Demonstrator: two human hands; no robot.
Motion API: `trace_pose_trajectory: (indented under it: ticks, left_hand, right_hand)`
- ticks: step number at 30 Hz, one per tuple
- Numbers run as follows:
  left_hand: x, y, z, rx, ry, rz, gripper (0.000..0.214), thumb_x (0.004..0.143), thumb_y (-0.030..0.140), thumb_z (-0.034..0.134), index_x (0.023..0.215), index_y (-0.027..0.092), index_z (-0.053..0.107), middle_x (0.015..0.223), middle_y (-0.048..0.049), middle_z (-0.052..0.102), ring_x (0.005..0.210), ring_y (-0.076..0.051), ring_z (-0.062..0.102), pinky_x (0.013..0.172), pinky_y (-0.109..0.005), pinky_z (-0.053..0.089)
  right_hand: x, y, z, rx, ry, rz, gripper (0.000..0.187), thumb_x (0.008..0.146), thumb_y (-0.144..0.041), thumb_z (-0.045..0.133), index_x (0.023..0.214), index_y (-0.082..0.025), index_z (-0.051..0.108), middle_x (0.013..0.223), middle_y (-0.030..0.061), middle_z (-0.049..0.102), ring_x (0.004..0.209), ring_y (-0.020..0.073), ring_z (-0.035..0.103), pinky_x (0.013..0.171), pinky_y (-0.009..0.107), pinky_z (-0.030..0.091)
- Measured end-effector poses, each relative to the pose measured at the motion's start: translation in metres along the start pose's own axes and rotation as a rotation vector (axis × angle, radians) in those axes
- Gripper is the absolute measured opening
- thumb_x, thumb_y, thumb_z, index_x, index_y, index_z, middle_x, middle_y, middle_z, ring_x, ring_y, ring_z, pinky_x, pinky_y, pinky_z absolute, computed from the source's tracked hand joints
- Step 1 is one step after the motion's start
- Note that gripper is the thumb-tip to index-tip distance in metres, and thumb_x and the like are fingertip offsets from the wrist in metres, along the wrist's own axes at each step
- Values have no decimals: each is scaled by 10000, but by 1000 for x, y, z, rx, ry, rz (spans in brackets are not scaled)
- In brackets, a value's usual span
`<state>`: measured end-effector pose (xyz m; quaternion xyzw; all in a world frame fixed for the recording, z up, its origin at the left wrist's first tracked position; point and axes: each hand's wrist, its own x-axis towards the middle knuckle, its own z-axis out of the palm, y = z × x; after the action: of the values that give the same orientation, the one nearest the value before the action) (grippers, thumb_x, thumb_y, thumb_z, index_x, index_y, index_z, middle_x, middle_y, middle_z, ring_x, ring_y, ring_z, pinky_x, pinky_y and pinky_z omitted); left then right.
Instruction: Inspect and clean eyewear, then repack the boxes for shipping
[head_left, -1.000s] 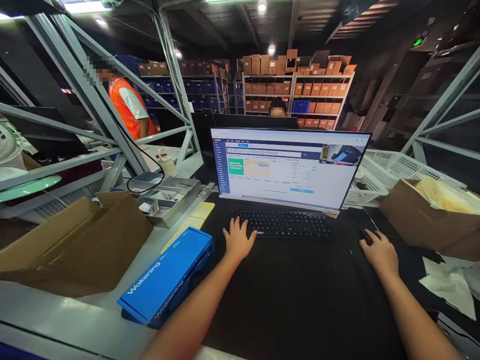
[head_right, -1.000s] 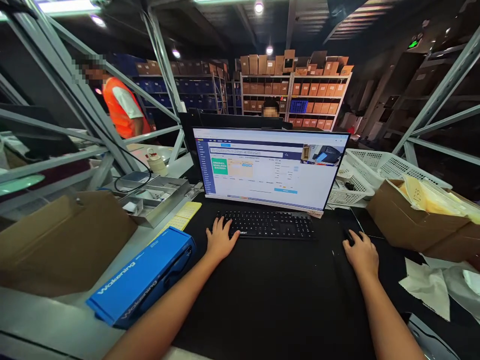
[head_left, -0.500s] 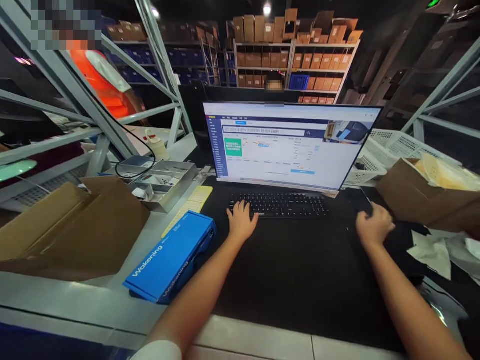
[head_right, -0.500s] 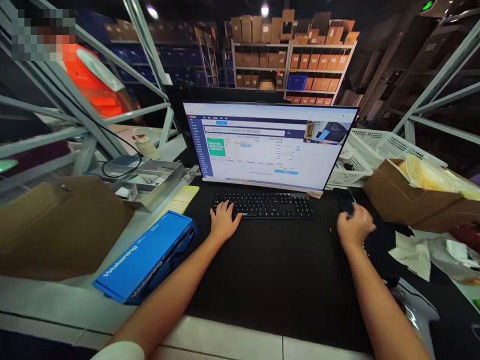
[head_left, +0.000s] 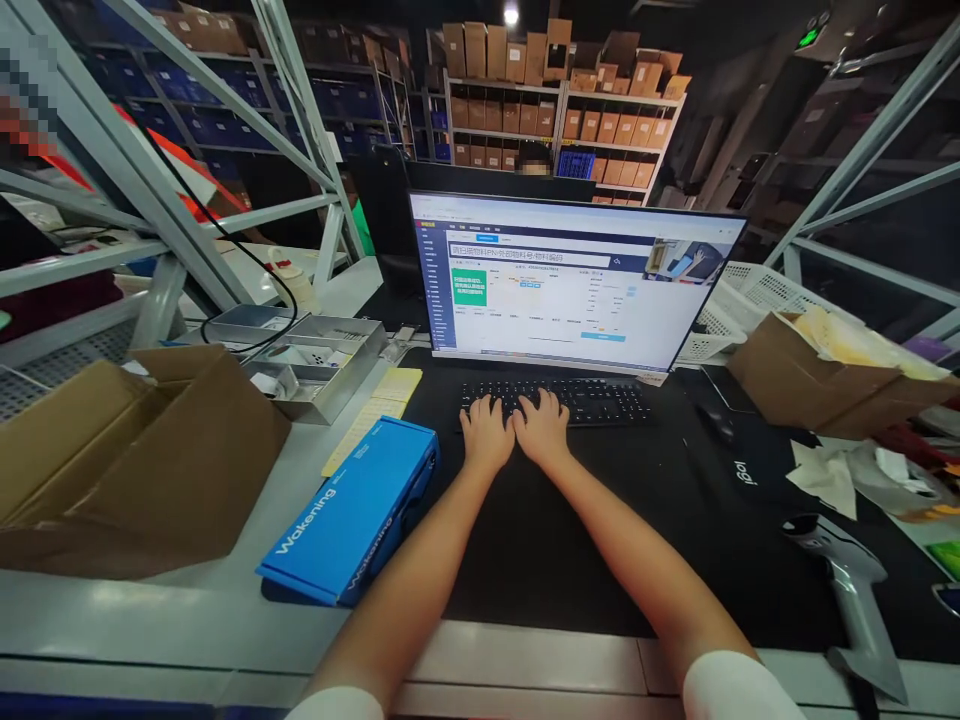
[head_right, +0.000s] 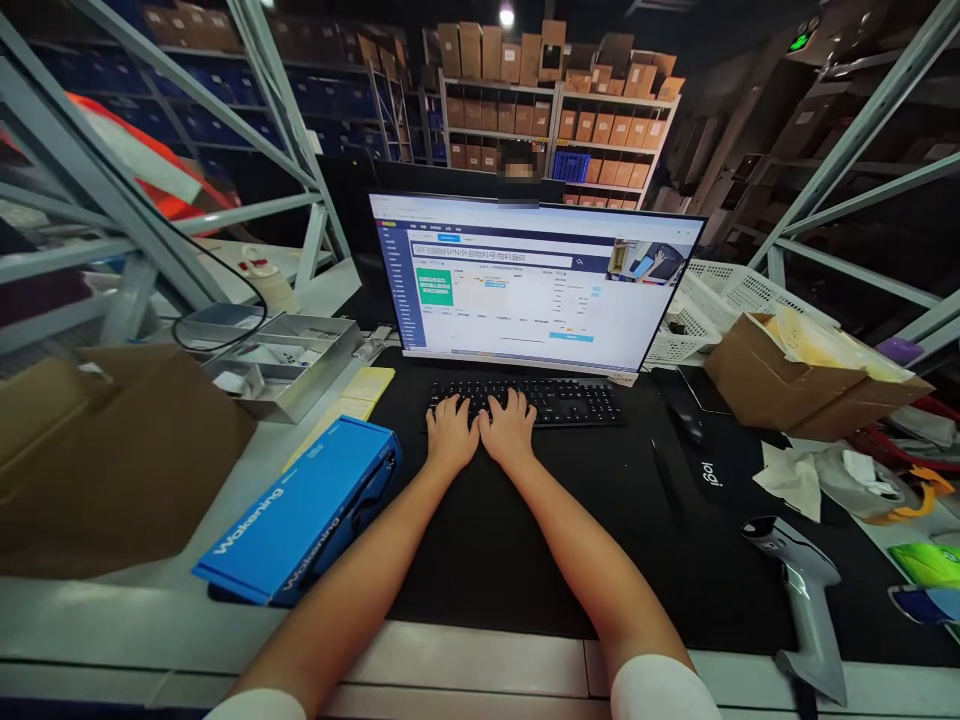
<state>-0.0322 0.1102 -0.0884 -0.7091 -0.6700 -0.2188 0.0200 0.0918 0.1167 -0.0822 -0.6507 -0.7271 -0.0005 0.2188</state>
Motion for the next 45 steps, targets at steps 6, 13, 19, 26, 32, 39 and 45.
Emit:
trace_pose_trajectory:
  ticks: [6, 13, 19, 26, 32, 39, 45]
  left_hand:
    - [0, 0, -1, -26, 7, -18, 460, 965, 349, 475, 1346, 121, 595, 1453, -190, 528, 1356, -352, 442, 1155, -613, 308]
    - [-1, 0, -4, -37, 10, -29, 491, 971, 379, 468, 1366, 110, 579, 1454, -176, 539, 1360, -354, 435, 1164, -593, 308]
    - [0, -2, -2, -38, 1, -30, 492, 969, 381, 462, 1374, 124, 572, 1472, -179, 518, 1392, -354, 407, 1165, -596, 307]
    - [1, -5, 2, -17, 3, -23, 512, 974, 399, 451, 1386, 114, 559, 1484, -191, 496, 1400, -353, 397, 1173, -573, 303]
    - [1, -5, 4, -15, 10, -29, 512, 982, 412, 431, 1384, 121, 561, 1494, -187, 483, 1408, -348, 387, 1181, -572, 284]
    - [5, -7, 3, -3, -23, -36, 539, 987, 439, 406, 1404, 130, 548, 1546, -170, 441, 1444, -353, 343, 1170, -575, 292]
    - [12, -11, -5, 27, -55, -29, 588, 965, 517, 434, 1421, 162, 545, 1538, -141, 470, 1435, -371, 350, 1156, -597, 299]
  right_hand:
    - [1, -1, 2, -21, 43, 85, 515, 1000, -466, 423, 1430, -215, 552, 1362, 191, 550, 1358, 359, 359, 1113, 565, 216]
    - [1, 1, -1, 10, 31, 36, 478, 1006, -407, 409, 1370, -159, 593, 1518, 188, 438, 1443, 347, 281, 1136, 561, 228]
    - [1, 3, 2, 82, -13, 36, 467, 1008, -399, 410, 1345, -146, 612, 1595, 181, 353, 1504, 376, 188, 1152, 625, 179]
    - [1, 24, -21, 157, 61, 77, 422, 997, -355, 419, 1300, -145, 625, 1524, 172, 460, 1472, 333, 272, 1145, 566, 213]
    - [-8, 136, -71, -53, 144, 159, 406, 965, -378, 433, 1214, -171, 678, 1456, 131, 543, 1424, 299, 346, 1109, 520, 266]
    - [-29, 253, -107, -221, 73, 403, 449, 919, -354, 436, 1215, -112, 671, 1400, 190, 560, 1355, 343, 404, 1091, 587, 297]
    - [-25, 306, -115, -230, 27, 544, 554, 912, -372, 435, 1387, -123, 571, 1417, 227, 515, 1209, 366, 551, 975, 542, 451]
